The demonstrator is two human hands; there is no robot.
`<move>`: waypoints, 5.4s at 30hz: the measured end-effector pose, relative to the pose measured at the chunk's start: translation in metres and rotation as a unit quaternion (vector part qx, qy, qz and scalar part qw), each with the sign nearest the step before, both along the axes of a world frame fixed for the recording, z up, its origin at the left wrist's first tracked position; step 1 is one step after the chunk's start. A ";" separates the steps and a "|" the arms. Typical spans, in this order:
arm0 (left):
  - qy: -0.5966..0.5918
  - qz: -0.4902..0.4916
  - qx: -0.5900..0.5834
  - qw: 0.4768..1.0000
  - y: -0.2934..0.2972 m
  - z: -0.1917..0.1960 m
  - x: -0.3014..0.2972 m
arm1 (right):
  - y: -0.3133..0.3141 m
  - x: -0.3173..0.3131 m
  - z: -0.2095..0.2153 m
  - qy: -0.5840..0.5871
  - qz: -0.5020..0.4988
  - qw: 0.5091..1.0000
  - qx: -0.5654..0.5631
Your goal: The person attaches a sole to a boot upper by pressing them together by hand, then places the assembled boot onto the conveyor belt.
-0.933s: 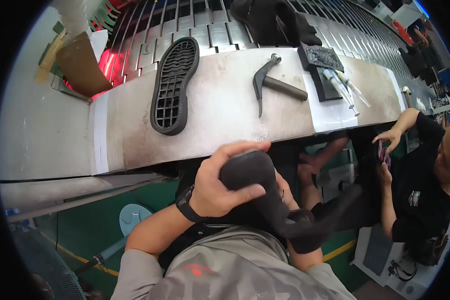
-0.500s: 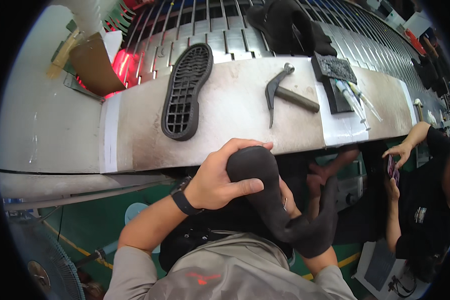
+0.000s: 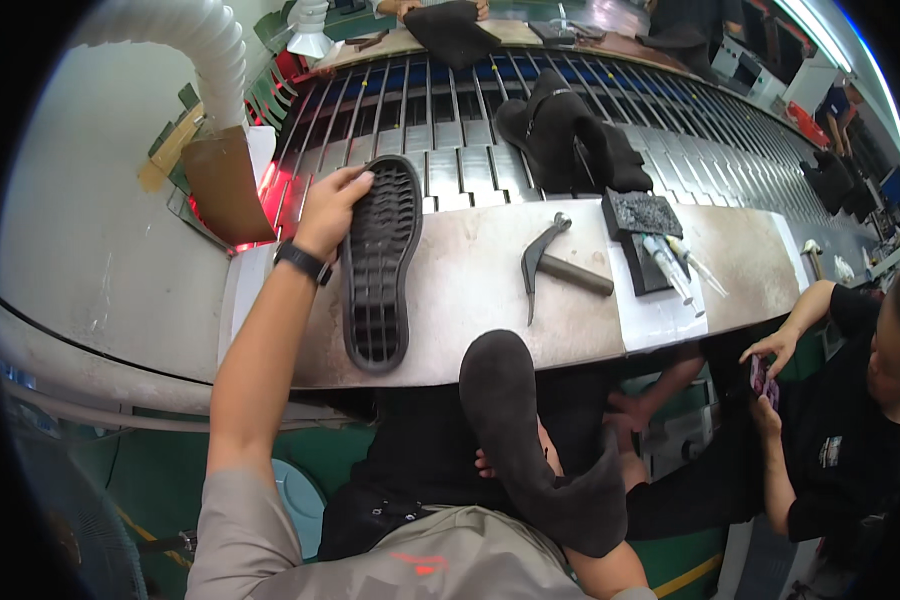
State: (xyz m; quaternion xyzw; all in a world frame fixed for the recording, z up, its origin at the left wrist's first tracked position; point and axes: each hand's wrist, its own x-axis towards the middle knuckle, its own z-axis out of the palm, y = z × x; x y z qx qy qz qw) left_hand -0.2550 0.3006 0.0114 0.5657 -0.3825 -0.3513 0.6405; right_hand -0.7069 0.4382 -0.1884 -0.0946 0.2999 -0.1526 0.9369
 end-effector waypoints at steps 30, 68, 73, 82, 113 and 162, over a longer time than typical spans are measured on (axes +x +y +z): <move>0.229 -0.271 -0.102 0.929 0.165 0.004 -0.108 | 0.003 0.015 0.150 -0.122 -0.035 0.984 -0.124; -0.024 -0.335 -0.161 0.928 0.189 0.029 -0.114 | 0.022 0.050 0.216 0.015 -0.010 0.977 -0.214; -0.057 -0.346 -0.171 0.921 0.189 0.030 -0.113 | 0.022 0.055 0.216 0.011 -0.007 0.977 -0.212; -0.055 -0.346 -0.171 0.921 0.186 0.028 -0.113 | 0.021 0.059 0.215 0.007 -0.006 0.979 -0.204; -0.036 -0.312 -0.098 0.944 0.180 0.039 -0.116 | 0.017 0.066 0.209 -0.036 -0.007 0.990 -0.139; -0.349 -0.150 -0.027 0.925 0.180 0.064 -0.154 | 0.017 0.054 0.240 -0.049 0.042 0.998 -0.003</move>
